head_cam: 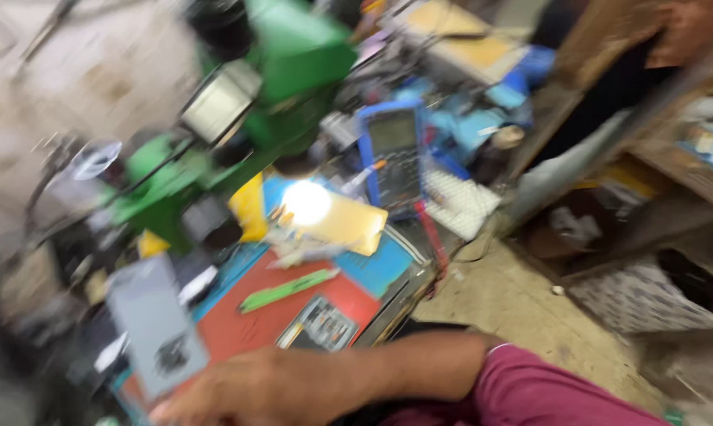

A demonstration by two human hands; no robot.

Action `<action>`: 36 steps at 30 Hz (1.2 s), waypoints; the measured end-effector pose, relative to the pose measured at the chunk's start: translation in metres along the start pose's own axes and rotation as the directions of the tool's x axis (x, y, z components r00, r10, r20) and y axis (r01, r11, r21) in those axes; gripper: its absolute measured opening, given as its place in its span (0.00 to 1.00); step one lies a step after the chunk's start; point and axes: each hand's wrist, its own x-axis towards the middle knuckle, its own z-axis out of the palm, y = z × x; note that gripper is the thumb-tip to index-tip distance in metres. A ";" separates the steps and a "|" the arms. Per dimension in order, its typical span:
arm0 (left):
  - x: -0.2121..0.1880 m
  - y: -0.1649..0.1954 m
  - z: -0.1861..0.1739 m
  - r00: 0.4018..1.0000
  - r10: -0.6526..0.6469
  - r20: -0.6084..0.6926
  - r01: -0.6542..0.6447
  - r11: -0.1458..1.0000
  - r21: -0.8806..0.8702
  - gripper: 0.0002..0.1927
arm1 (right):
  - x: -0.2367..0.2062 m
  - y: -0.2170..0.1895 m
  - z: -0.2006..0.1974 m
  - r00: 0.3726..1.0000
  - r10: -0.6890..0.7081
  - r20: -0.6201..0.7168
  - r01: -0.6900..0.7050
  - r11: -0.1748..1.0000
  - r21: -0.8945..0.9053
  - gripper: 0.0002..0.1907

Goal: The person uses a red-handled screwdriver to remove screws from the back of a disassembled smartphone. They then use a metal spudger to pry and separate internal components. The person continues to remove screws and manipulate the phone's internal parts on a cluttered workbench.

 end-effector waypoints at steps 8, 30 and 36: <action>-0.026 0.021 -0.010 0.975 -0.209 -0.078 0.221 0.952 0.213 0.60 | 0.009 0.007 0.011 0.982 0.123 -0.143 -0.149 0.971 -0.186 0.26; -0.031 0.019 -0.025 0.988 -0.151 -0.034 0.155 0.948 0.277 0.62 | 0.016 0.007 0.006 0.994 -0.059 -0.089 0.018 0.914 -0.406 0.35; -0.029 0.020 -0.027 0.989 -0.141 -0.042 0.147 0.942 0.301 0.61 | 0.007 0.018 0.006 0.989 0.001 -0.151 -0.079 0.854 -0.515 0.35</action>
